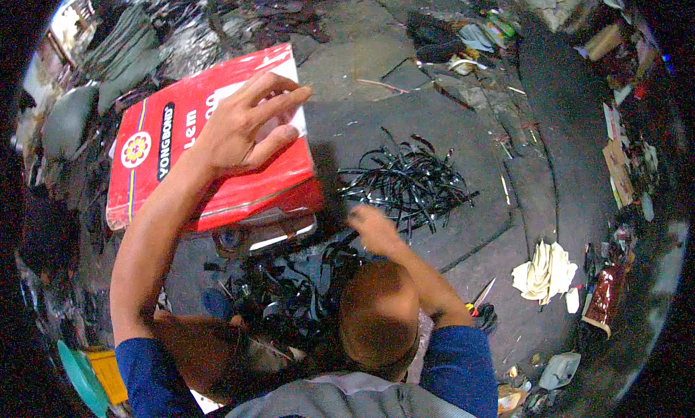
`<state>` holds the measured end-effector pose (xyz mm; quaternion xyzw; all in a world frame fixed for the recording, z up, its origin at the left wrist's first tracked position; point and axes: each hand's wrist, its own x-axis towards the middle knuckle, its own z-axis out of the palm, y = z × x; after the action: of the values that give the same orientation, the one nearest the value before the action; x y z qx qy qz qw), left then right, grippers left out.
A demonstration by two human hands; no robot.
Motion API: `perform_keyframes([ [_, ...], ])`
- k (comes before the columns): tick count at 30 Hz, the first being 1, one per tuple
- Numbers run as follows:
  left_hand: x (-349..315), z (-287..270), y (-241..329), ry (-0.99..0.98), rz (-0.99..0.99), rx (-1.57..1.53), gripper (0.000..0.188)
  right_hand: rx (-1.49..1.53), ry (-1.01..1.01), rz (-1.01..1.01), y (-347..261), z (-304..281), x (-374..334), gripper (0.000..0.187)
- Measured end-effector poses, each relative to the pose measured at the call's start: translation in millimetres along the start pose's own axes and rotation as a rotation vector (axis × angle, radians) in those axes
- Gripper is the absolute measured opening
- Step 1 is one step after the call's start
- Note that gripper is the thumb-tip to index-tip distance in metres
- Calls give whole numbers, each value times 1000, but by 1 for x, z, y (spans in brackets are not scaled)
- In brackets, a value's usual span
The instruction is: The person repeatedly cuts short lengths from a black strap using a small blade, placing the cut pieces into a pile on the floor. The person works while seated on the floor in a cluttered workshop.
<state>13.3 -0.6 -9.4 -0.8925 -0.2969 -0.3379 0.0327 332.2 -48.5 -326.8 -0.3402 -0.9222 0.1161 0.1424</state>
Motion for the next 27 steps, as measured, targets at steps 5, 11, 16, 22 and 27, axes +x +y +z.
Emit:
perform_keyframes([
  [5, -1, -7, 10, -5, -25, 73, 39, 337, -711, 22, -50, 2, 14, 23],
  [11, 1, -17, 89, -98, -232, -271, 54, 808, -985, -155, -124, -215, 96, 35],
  [16, -33, -37, 139, -93, -496, -745, 69, 490, -550, -376, -185, -331, 123, 18],
  [22, -79, -64, 136, 15, -651, -478, 29, 507, -916, 114, -68, -136, 74, 44],
  [27, -106, -65, 124, -65, -626, -364, 24, 757, -501, 112, -73, 38, -13, 37],
])
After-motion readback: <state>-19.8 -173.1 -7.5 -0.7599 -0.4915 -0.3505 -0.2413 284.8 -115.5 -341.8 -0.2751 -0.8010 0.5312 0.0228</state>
